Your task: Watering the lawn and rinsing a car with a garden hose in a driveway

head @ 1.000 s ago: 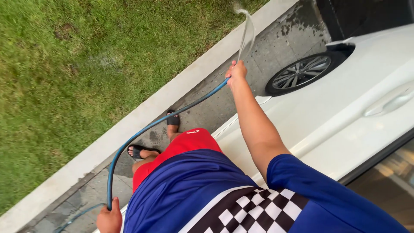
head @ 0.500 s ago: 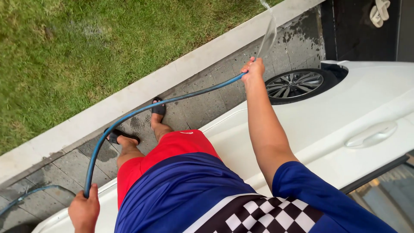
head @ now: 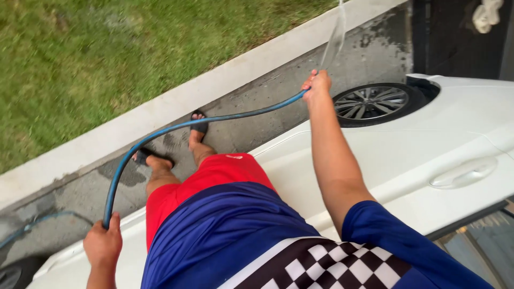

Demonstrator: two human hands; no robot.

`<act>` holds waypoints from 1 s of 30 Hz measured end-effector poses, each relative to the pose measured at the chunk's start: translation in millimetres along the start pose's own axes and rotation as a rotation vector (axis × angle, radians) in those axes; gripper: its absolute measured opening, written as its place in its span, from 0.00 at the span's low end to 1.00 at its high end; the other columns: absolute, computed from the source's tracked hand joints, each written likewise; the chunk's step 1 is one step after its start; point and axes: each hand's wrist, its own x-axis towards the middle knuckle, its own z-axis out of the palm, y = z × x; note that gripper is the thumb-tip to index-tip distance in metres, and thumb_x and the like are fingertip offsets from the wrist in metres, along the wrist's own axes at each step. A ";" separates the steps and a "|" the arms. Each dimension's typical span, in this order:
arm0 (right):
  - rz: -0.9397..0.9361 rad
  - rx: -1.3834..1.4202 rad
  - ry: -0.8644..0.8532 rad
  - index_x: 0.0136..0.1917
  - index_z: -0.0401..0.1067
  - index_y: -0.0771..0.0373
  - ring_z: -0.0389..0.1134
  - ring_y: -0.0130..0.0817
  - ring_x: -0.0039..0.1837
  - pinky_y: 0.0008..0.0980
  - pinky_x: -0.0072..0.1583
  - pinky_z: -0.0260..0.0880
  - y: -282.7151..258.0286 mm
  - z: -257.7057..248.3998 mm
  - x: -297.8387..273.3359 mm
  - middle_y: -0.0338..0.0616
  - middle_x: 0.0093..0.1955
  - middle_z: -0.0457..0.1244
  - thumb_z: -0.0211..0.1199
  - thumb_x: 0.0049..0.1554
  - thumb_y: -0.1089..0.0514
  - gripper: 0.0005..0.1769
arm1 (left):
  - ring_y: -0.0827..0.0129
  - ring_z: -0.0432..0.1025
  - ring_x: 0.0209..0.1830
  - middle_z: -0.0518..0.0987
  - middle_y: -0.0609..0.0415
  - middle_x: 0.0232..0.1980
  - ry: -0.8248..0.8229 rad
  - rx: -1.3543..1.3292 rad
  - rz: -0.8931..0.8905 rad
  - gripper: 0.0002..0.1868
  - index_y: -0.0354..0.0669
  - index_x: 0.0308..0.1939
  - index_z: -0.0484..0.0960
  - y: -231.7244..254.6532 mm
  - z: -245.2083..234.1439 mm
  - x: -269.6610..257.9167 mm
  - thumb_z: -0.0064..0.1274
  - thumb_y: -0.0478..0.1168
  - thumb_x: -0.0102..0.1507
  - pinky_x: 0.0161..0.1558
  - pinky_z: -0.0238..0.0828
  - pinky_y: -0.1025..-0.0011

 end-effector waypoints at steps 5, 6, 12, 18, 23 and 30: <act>0.042 -0.150 0.003 0.35 0.65 0.56 0.39 0.23 0.24 0.25 0.28 0.38 2.7 6.7 -18.2 0.30 0.23 0.44 0.37 0.61 0.52 0.20 | 0.29 0.74 0.44 0.83 0.29 0.38 -0.016 -0.056 -0.007 0.35 0.34 0.34 0.79 3.2 -6.8 -6.2 0.40 0.63 0.76 0.49 0.67 0.44; 0.046 -0.182 0.003 0.35 0.65 0.57 0.39 0.23 0.24 0.25 0.28 0.39 3.0 7.5 -23.0 0.31 0.24 0.45 0.37 0.61 0.53 0.19 | 0.27 0.74 0.44 0.83 0.28 0.39 -0.014 -0.069 -0.006 0.35 0.32 0.35 0.79 4.9 -7.4 -8.1 0.40 0.63 0.76 0.48 0.67 0.43; 0.098 -0.249 -0.042 0.35 0.64 0.56 0.39 0.22 0.24 0.24 0.27 0.39 19.6 13.4 -16.3 0.29 0.23 0.43 0.36 0.61 0.53 0.18 | 0.28 0.73 0.42 0.82 0.29 0.38 0.003 -0.082 0.014 0.35 0.33 0.34 0.77 1.7 -1.6 -8.8 0.41 0.63 0.76 0.47 0.66 0.43; 0.187 -0.303 -0.065 0.36 0.65 0.56 0.40 0.22 0.23 0.24 0.28 0.39 44.0 13.9 -14.9 0.29 0.23 0.43 0.36 0.56 0.57 0.16 | 0.27 0.72 0.42 0.82 0.28 0.37 0.018 -0.115 -0.020 0.36 0.31 0.33 0.77 -4.8 -0.6 -16.3 0.41 0.63 0.76 0.47 0.66 0.42; 0.119 -0.420 -0.046 0.33 0.63 0.59 0.40 0.24 0.24 0.25 0.28 0.40 50.0 18.3 -34.9 0.33 0.23 0.44 0.35 0.60 0.59 0.18 | 0.26 0.73 0.42 0.82 0.27 0.38 0.036 -0.115 -0.032 0.36 0.32 0.35 0.78 -10.9 3.7 -16.7 0.41 0.64 0.76 0.45 0.66 0.41; 0.147 -0.485 -0.043 0.35 0.63 0.58 0.41 0.22 0.24 0.23 0.28 0.41 41.2 20.1 -43.0 0.31 0.23 0.45 0.34 0.61 0.58 0.19 | 0.31 0.73 0.38 0.81 0.34 0.33 0.023 -0.159 -0.024 0.33 0.37 0.31 0.75 -6.3 7.0 -26.7 0.43 0.62 0.76 0.42 0.66 0.44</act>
